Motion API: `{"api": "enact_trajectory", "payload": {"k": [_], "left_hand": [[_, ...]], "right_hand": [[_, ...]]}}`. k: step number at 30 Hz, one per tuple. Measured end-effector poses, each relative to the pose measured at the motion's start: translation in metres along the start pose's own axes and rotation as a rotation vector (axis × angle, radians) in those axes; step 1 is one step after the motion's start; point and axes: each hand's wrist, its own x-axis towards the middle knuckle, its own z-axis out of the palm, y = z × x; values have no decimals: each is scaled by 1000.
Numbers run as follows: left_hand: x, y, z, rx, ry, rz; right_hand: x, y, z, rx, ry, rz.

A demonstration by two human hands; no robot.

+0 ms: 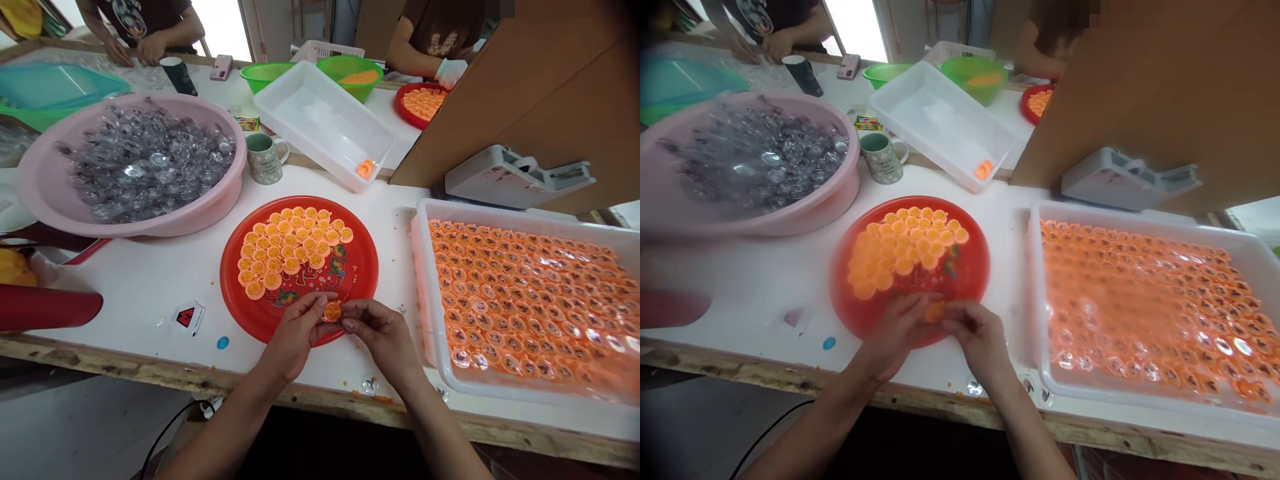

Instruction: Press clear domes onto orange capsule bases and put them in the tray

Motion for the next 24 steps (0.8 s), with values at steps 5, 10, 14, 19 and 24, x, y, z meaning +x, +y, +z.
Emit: {"api": "enact_trajectory", "payload": {"k": [5,10,14,19,24], "left_hand": [[-6,-5,6,95,-48,43],[-6,-8,5,246,-66,130],[-7,-11,3,225,-65,169],[-14,-17,2,148,-135,289],[-20,-16,4,138,-186,344]], "right_hand": [[1,-3,2,-391,78,-236],[-4,-6,6,-589,161,-406],[-11,-6,14,-570,292,-441],[-23,-10,17,-361,307,-300],[-32,-19,18,-357,276,-413]]}}
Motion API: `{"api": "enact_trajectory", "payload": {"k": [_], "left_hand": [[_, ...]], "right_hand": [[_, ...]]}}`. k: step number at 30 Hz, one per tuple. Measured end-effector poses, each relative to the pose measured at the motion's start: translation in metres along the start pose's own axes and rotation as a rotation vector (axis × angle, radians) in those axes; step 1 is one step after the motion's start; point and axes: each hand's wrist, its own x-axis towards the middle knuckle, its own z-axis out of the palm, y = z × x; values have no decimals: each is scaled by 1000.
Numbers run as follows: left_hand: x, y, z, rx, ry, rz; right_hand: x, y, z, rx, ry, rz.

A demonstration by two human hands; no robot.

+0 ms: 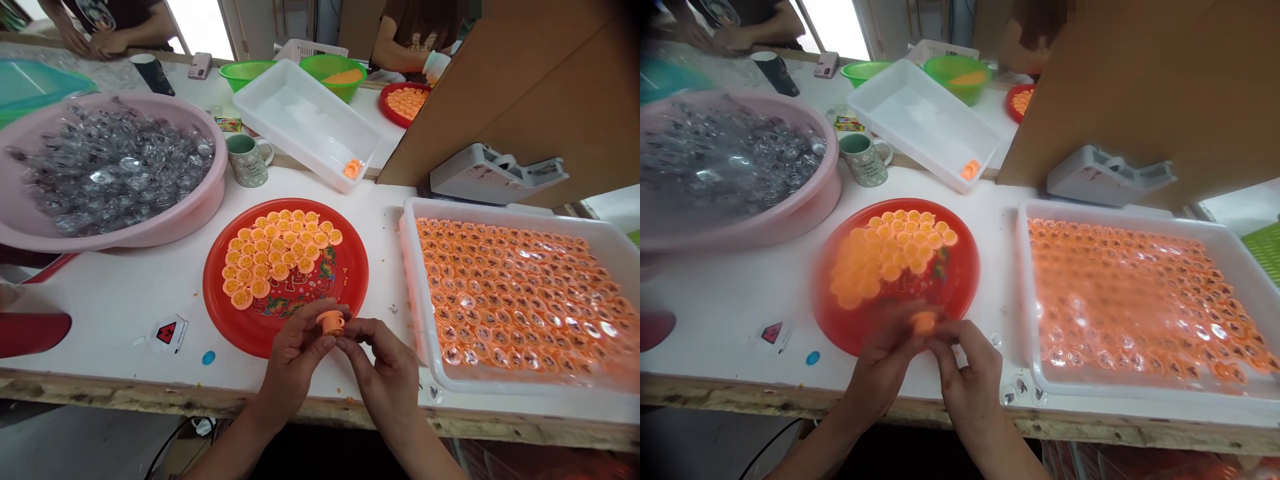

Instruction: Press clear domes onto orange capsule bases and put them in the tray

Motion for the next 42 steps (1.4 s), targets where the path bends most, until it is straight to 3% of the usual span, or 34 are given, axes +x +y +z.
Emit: {"api": "enact_trajectory", "payload": {"k": [6,10,20,25,31,42], "left_hand": [[0,9,-2,99,-83,-2],[-2,2,-3,40,-127,83],[-4,-2,1,-68,-125,168],[-4,-3,3,-78,-63,208],[1,4,5,24,-81,121],[1,10,-1,228,-54,194]], "right_hand": [[-1,-9,-7,-5,-9,-100],[-2,-9,-6,51,18,-103],[-9,-3,-1,160,62,13],[-12,-1,7,204,83,87],[-7,-4,5,115,87,-87],[-7,-6,-1,19,67,-133]]}}
